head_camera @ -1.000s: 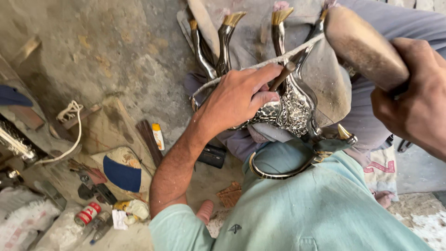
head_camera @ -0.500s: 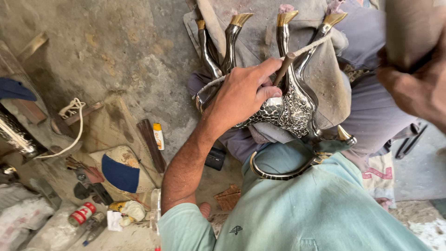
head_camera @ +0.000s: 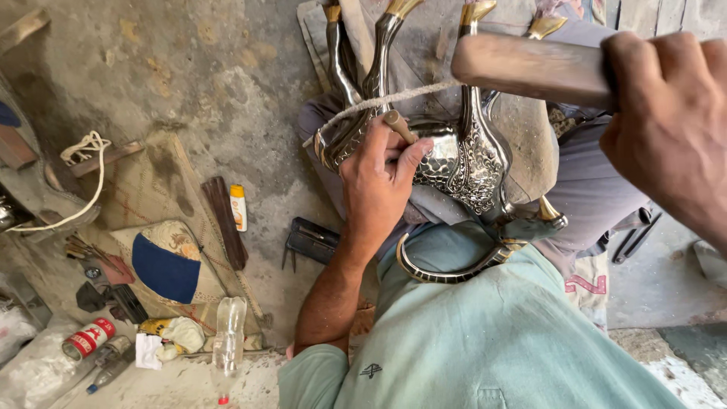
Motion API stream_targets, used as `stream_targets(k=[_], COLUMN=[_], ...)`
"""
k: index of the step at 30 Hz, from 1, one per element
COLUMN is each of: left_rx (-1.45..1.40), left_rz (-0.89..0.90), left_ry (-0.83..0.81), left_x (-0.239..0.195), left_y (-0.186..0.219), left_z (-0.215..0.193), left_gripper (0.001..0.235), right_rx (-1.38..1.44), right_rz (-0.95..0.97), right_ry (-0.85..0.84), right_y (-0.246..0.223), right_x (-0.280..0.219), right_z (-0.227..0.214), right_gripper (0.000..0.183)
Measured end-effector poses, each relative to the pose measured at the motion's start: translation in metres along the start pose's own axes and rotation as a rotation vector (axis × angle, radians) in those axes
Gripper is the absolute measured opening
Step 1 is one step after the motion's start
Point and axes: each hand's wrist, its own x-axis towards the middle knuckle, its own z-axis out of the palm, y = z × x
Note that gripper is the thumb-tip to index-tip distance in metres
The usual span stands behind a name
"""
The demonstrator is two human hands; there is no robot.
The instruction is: The person sits on the floor and uses a hammer and chisel to shape or emboss a silver-colored metal object with multiple curved legs. The object is held steady on the lap while the person repeatedly strikes the chisel to create surface patterns.
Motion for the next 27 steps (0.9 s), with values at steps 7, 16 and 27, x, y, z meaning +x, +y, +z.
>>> stream_targets(k=[7, 16, 27], left_rx=[0.055, 0.063, 0.066], left_rz=[0.007, 0.038, 0.028], left_ry=[0.053, 0.011, -0.017], left_x=[-0.008, -0.007, -0.003], left_y=[-0.006, -0.007, -0.006], left_z=[0.007, 0.006, 0.004], left_gripper=[0.028, 0.024, 0.021], right_rx=[-0.031, 0.293, 0.239], right_rz=[-0.08, -0.177, -0.151], right_ry=[0.018, -0.041, -0.03], right_y=[-0.011, -0.032, -0.021], right_x=[0.041, 0.086, 0.074], right_z=[-0.021, -0.045, -0.047], right_gripper=[0.041, 0.044, 0.06])
